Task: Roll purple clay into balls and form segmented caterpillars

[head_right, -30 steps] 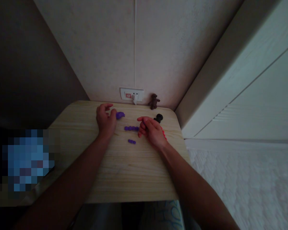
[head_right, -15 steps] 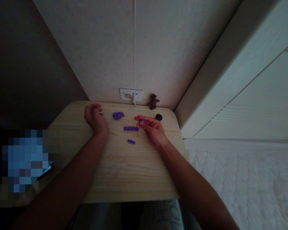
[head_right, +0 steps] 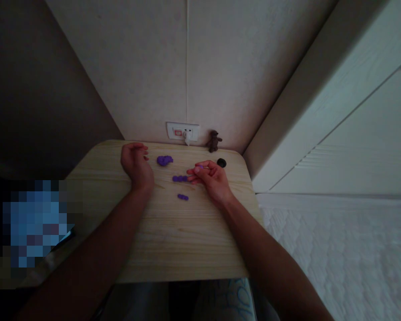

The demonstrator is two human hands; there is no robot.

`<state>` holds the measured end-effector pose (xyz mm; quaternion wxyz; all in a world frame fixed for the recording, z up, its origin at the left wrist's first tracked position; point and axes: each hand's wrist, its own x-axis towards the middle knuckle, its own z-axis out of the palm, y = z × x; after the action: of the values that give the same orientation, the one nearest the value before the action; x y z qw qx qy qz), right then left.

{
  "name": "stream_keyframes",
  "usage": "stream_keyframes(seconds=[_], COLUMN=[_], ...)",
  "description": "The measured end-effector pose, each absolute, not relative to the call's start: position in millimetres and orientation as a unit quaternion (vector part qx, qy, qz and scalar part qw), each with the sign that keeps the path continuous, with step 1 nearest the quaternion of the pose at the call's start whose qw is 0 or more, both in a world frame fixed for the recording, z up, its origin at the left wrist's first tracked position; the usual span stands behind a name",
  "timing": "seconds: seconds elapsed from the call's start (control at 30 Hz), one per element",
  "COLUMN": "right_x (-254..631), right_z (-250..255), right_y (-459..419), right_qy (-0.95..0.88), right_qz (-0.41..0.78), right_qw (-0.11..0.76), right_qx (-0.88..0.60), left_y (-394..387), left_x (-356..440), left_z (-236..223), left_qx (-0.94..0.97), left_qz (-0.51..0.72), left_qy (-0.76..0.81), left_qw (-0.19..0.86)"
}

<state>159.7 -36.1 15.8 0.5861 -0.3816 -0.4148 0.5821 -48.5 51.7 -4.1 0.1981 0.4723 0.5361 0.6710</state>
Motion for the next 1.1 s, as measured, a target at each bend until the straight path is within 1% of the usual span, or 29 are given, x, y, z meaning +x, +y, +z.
stream_keyframes(seconds=[0.1, 0.23, 0.33, 0.4, 0.5, 0.6, 0.7, 0.83, 1.0, 1.1], right_x=[159.0, 158.8, 159.6, 160.2, 160.6, 160.4, 160.2, 160.1, 159.9, 160.0], right_z=[15.1, 14.0, 13.7, 13.7, 13.4, 13.2, 13.4, 12.8, 10.6, 10.4], right_y=[-36.0, -35.3, -35.5, -35.6, -35.1, -34.3, -34.1, -34.2, -33.6, -33.7], right_qy=[-0.414, -0.413, -0.425, -0.435, -0.446, -0.440, -0.424, -0.434, -0.435, -0.435], right_qz=[0.602, 0.605, 0.586, 0.561, 0.526, 0.531, 0.545, 0.536, 0.515, 0.515], right_qw=[0.577, 0.582, 0.578, 0.579, 0.595, 0.605, 0.611, 0.609, 0.621, 0.622], right_qx=[-0.365, -0.352, -0.376, -0.400, -0.414, -0.398, -0.388, -0.393, -0.401, -0.398], left_y=[46.3, 37.4, 27.4, 19.9, 11.1, 8.5, 10.5, 12.1, 12.4, 13.0], left_x=[-42.3, -34.8, -29.3, -24.9, -18.1, -13.3, -11.9, -11.5, -9.8, -9.3], left_z=[1.2, 6.5, 11.1, 14.4, 17.3, 16.3, 13.9, 13.6, 11.3, 8.9], left_qx=[0.425, 0.456, 0.495, 0.545, 0.642, 0.712, 0.743, 0.748, 0.722, 0.707], left_qz=[0.709, 0.708, 0.701, 0.674, 0.599, 0.529, 0.505, 0.501, 0.521, 0.541], left_qy=[0.528, 0.492, 0.449, 0.417, 0.360, 0.310, 0.283, 0.285, 0.274, 0.274], left_qw=[0.194, 0.219, 0.251, 0.274, 0.316, 0.342, 0.334, 0.329, 0.363, 0.365])
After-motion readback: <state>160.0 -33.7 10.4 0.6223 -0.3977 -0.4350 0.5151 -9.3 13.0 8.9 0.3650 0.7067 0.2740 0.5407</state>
